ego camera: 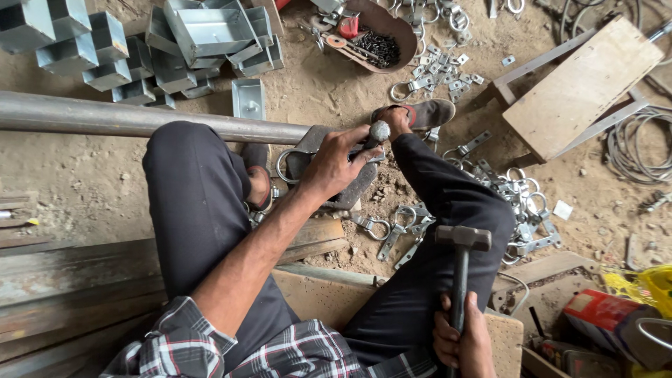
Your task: The person sits on the ground in a workshop and uses a hammer to strike a metal clip attached to a long metal pipe. The pipe is secured on a hexagonal metal block. The person repeatedly hammers the clip to secure it, occasionally adjusting its position with their left hand.
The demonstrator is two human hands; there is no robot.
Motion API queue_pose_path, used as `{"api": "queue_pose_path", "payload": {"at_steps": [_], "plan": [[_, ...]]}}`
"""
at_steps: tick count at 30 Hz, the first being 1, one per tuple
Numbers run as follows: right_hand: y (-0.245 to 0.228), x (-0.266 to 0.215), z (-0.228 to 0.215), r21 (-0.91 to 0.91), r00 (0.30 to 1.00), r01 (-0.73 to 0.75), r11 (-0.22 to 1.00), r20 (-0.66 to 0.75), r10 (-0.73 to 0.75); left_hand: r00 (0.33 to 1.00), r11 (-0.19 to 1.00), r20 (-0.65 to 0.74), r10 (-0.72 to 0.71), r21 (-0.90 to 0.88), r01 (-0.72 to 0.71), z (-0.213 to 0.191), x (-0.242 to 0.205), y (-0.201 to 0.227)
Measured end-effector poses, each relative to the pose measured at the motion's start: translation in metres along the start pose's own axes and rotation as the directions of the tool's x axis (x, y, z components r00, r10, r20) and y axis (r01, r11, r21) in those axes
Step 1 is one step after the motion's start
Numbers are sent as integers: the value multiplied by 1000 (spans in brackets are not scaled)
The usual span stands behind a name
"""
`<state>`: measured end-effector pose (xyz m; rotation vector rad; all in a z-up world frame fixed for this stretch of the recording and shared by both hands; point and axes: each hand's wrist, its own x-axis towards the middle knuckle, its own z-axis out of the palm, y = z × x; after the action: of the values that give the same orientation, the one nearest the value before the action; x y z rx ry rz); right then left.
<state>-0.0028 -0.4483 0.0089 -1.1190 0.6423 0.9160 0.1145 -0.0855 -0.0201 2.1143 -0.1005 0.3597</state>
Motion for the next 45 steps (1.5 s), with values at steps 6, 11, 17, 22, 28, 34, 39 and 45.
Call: {"api": "queue_pose_path", "payload": {"at_steps": [6, 11, 17, 22, 28, 34, 39, 45], "plan": [[-11, -7, 27, -279, 988, -50, 959, -155, 6, 1000, 1000, -28, -4, -26, 3, 3, -6, -15], [-19, -8, 62, -544, 974, 122, 830, -94, -204, 986, 983, -99, 135, -113, -146, 5, -9, -22], [-70, -2, 82, -293, 744, 664, 688, 164, -648, 1000, 997, -13, -8, -76, 7, 8, -5, -14], [-104, -36, 106, 146, 454, 871, 469, 125, -882, 1000, 996, -27, 0, -93, -3, 10, -4, -12], [-81, 15, 154, -847, 741, 472, 246, 230, -630, 992, 992, -95, 79, -96, -88, 0, -12, -2], [-34, 4, 99, -422, 892, 439, 793, 104, -439, 991, 974, -129, 47, -216, -74, -4, -16, -7], [11, -6, 42, -163, 949, 236, 958, -175, -263, 982, 977, -148, -115, -197, 84, -5, -19, -24], [25, 7, -4, -19, 975, 219, 976, -37, -219, 974, 986, -189, -129, -131, 105, -40, -16, -21]]}}
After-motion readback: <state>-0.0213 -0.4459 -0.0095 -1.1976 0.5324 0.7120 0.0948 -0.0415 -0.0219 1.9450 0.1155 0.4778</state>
